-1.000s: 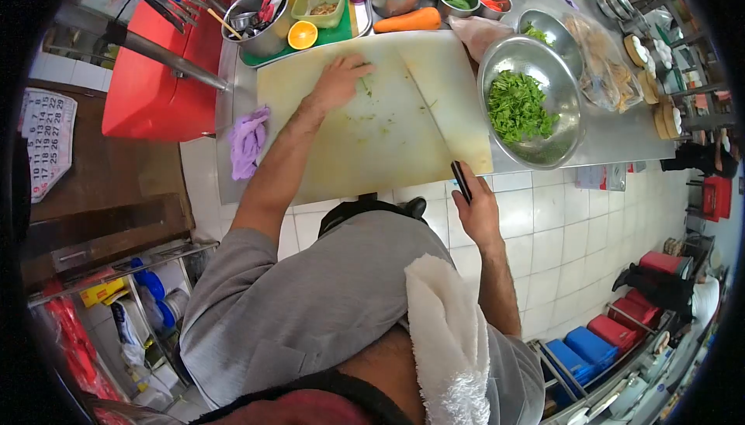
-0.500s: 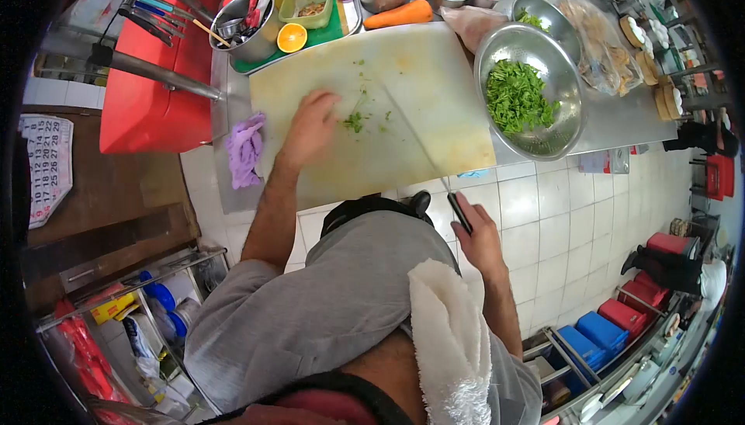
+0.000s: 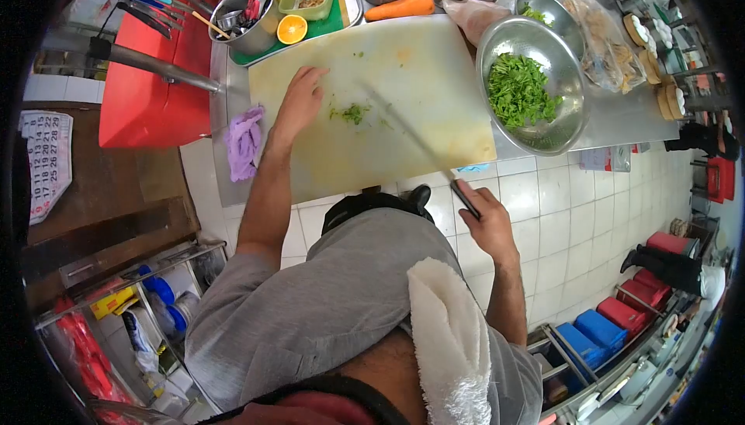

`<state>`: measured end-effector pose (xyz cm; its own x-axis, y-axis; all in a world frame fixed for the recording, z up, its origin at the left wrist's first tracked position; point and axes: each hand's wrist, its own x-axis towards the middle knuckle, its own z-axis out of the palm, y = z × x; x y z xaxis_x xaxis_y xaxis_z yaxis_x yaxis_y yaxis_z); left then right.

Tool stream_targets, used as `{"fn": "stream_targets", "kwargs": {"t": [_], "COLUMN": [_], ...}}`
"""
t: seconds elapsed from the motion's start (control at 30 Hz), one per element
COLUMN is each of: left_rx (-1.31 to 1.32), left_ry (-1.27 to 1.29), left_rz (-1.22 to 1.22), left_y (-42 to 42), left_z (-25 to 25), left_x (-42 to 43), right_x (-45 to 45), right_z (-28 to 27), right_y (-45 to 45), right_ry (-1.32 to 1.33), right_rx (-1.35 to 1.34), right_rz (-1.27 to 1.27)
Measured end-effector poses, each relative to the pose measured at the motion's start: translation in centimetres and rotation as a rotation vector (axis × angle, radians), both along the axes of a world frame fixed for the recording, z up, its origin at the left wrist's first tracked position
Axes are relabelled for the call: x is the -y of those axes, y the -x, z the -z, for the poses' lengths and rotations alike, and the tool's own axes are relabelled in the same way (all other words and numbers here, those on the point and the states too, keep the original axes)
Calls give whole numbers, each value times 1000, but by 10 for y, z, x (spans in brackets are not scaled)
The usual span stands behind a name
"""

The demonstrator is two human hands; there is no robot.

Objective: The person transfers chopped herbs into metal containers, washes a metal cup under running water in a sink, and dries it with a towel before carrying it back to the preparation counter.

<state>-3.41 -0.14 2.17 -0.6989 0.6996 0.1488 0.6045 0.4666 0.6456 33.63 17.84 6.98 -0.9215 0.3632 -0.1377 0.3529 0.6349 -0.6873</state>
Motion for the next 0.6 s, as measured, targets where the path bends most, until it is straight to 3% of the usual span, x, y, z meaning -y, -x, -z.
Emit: {"fn": "stream_targets", "kwargs": {"t": [0.07, 0.13, 0.2, 0.3, 0.4, 0.6], "left_rx": [-35, -61, -91, -205, -257, -62], "left_ry": [14, 27, 43, 50, 230, 404], "left_rz": [96, 124, 153, 202, 261, 371], "left_y": [8, 18, 26, 30, 31, -17], "left_z": [6, 17, 23, 26, 27, 12], "left_x": [-15, -33, -52, -73, -76, -26], "right_x": [-7, -12, -9, -4, -1, 8], "right_z": [15, 27, 19, 35, 41, 50], "right_y": [-11, -13, -10, -18, -26, -37], "right_ry": [175, 140, 630, 766, 864, 995], "right_rx": [-64, -173, 26, -27, -31, 70], "right_rz": [202, 196, 491, 516, 523, 365]}}
